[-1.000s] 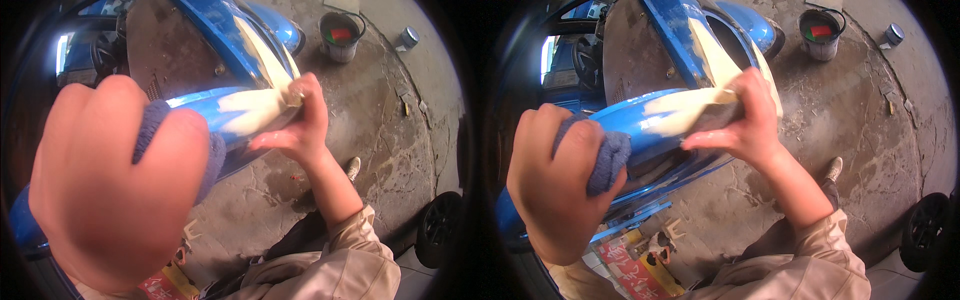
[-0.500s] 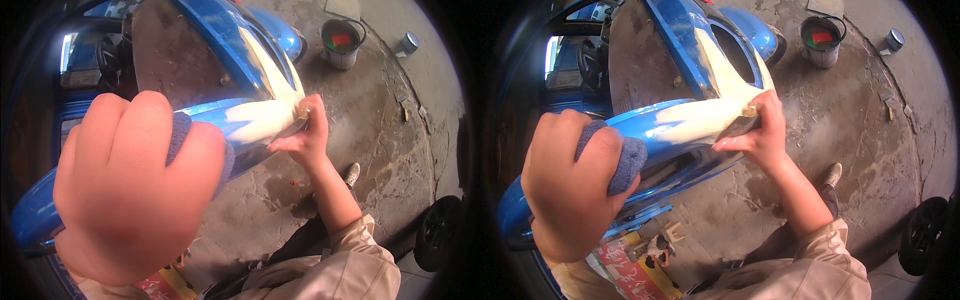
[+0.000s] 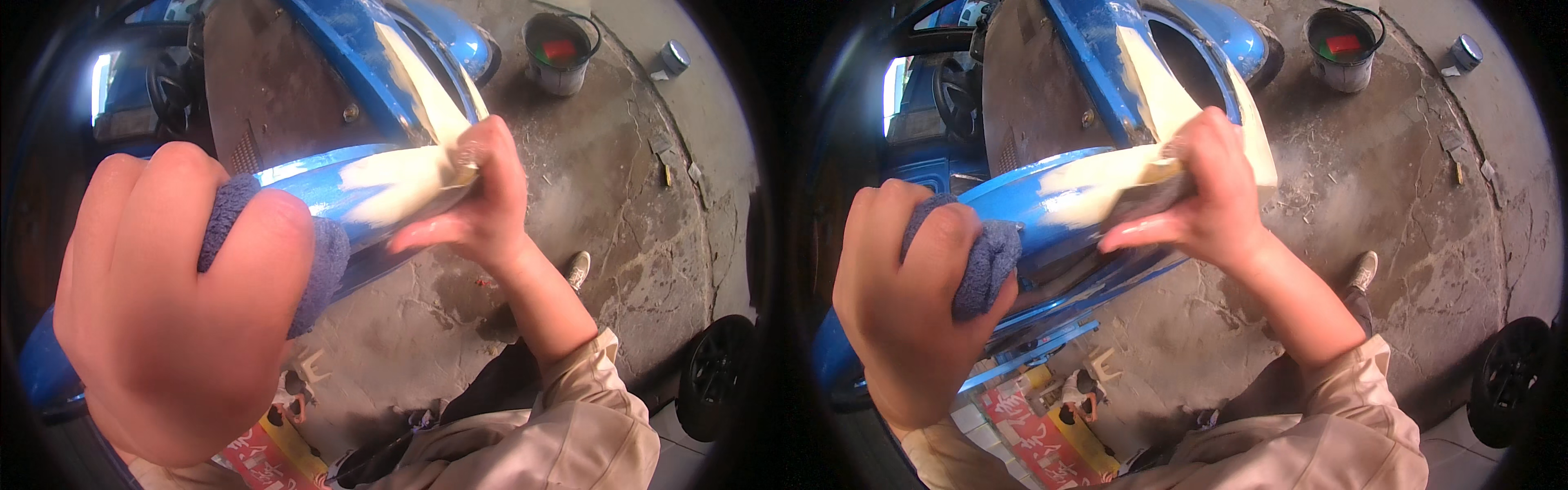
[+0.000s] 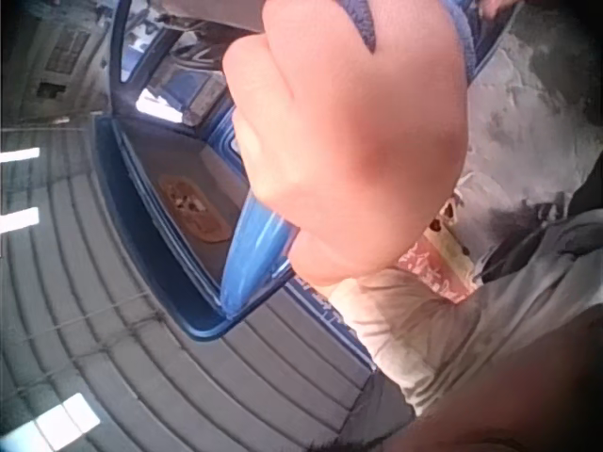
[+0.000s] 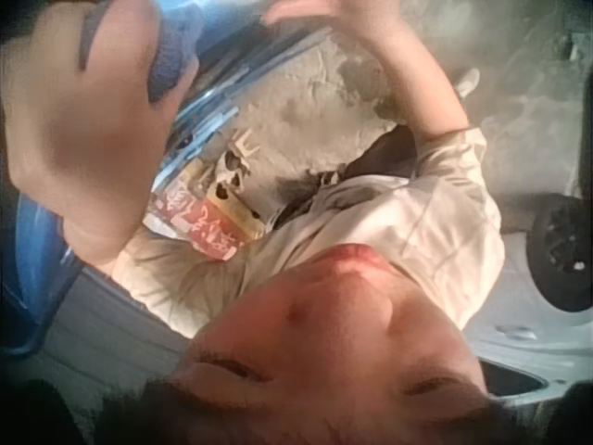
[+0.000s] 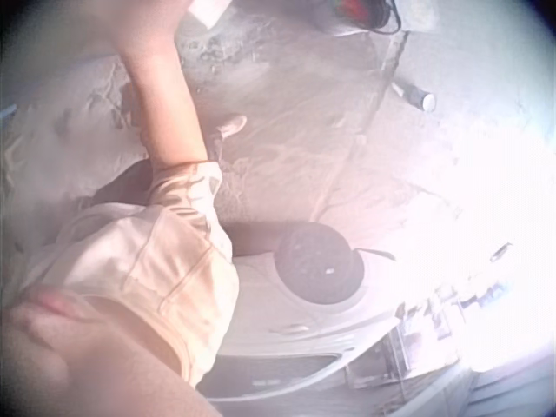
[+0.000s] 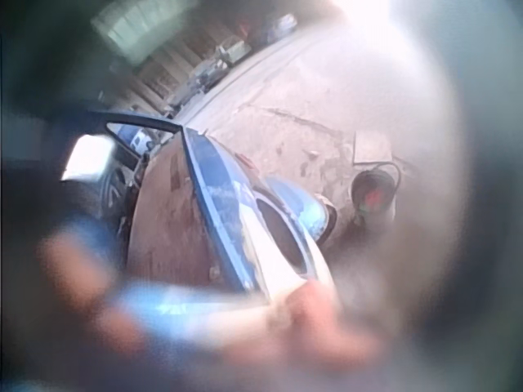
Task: The person sands the front fender of a blue three-wheeled vehicle using a sanding block and a cloth. They repeatedly dip the sanding block into a bucket of water and wipe the surface while working on the curved fender area.
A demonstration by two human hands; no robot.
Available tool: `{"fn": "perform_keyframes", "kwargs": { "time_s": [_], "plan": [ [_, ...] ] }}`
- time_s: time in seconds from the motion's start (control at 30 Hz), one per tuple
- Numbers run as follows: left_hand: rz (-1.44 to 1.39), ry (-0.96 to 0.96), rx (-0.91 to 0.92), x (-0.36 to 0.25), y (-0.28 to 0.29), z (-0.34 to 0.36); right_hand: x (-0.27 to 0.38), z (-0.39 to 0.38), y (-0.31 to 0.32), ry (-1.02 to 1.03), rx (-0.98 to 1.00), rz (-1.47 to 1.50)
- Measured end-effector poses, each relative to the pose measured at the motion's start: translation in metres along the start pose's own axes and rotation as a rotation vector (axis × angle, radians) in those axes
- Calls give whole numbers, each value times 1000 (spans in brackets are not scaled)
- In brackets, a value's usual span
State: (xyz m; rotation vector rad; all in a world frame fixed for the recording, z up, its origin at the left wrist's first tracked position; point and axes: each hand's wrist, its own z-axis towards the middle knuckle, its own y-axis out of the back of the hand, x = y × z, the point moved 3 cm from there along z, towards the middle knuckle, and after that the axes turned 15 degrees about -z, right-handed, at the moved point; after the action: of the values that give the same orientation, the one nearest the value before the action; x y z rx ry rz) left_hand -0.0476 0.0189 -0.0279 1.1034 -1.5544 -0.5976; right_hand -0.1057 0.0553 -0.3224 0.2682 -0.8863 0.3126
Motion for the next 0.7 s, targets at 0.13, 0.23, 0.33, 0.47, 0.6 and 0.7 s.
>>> {"fn": "perform_keyframes", "kwargs": {
  "time_s": [0.13,0.23,0.33,0.47,0.6,0.7],
  "plan": [
    [-34,-7,-7,1,1,-1,-4,-3,2,-231,-56,145],
    [-26,-27,-18,0,-1,1,-1,-5,1,-102,1,-16],
    [-42,40,28,1,-2,3,-1,-9,-1,-50,-15,-36],
    [-68,14,19,-1,0,2,-10,-14,3,-240,-184,126],
    [-35,33,32,-1,0,3,-8,-12,1,-49,-42,-42],
    [-33,48,41,-2,0,4,-13,-15,5,-133,-127,-35]
  ]
}}
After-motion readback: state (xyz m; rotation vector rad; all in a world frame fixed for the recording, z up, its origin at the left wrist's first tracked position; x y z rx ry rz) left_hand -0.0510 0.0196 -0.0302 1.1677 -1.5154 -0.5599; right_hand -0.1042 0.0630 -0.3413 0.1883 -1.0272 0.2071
